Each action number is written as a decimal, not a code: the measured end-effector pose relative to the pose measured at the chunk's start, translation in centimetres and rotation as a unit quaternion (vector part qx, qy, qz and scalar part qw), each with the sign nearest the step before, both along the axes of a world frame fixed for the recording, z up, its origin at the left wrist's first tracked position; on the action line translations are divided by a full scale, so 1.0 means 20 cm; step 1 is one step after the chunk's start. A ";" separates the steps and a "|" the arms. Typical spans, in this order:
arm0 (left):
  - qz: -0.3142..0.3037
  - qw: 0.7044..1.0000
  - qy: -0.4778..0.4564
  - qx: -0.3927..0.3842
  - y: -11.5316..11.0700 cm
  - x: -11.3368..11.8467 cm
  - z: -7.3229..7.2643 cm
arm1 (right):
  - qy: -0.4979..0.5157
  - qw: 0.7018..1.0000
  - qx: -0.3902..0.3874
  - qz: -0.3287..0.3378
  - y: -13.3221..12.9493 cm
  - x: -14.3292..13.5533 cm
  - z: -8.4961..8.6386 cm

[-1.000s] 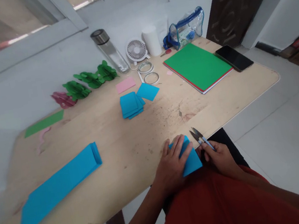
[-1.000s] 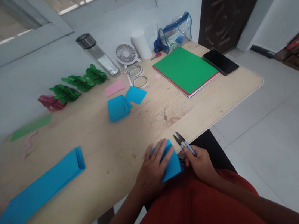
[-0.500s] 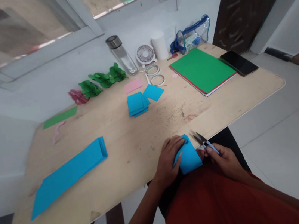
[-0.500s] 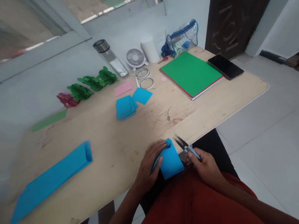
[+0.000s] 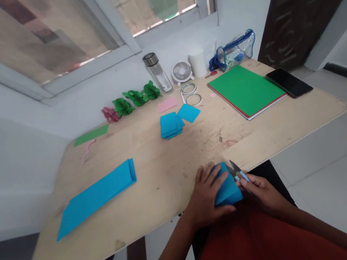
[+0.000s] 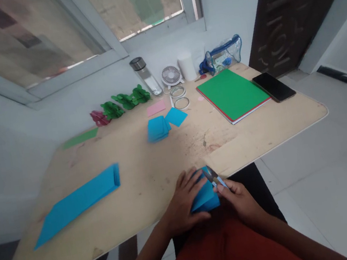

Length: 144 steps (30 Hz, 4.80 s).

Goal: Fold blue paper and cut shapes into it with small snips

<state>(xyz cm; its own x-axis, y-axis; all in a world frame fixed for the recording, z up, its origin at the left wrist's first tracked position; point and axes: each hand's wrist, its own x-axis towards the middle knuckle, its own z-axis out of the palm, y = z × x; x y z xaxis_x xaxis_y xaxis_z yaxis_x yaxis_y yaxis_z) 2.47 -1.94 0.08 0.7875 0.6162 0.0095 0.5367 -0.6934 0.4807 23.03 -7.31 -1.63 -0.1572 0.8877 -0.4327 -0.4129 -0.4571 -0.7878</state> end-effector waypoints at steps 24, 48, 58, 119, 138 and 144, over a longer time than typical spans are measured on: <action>0.572 0.701 -0.405 -0.128 0.02 -0.04 -0.14 | -0.752 0.503 0.420 0.068 0.69 0.22 -0.04; 0.359 0.580 -0.629 -0.374 0.63 -0.29 0.07 | -0.288 0.897 0.332 0.052 1.17 -0.46 0.10; 0.401 0.610 -0.612 -0.303 0.74 -0.28 -0.10 | -0.485 0.670 0.562 -0.009 1.06 -0.55 0.04; 0.458 0.705 -0.491 -0.228 0.74 -0.33 -0.06 | -0.125 0.960 0.251 -0.001 1.06 -0.51 0.06; 0.515 0.788 -0.336 0.019 0.68 -0.47 0.08 | 0.022 0.988 0.150 0.031 1.09 -0.49 0.06; 0.400 0.744 -0.482 -0.233 0.66 -0.44 0.13 | -0.057 0.981 0.182 0.044 1.09 -0.50 0.01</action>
<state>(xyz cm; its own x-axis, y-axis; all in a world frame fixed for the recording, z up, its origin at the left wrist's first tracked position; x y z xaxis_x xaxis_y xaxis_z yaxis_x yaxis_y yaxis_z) -6.27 11.17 2.71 -0.0674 0.9973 -0.0278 -0.0623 0.0236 0.9978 13.13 14.52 -1.33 -0.2101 0.9716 -0.1087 -0.2845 -0.1671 -0.9440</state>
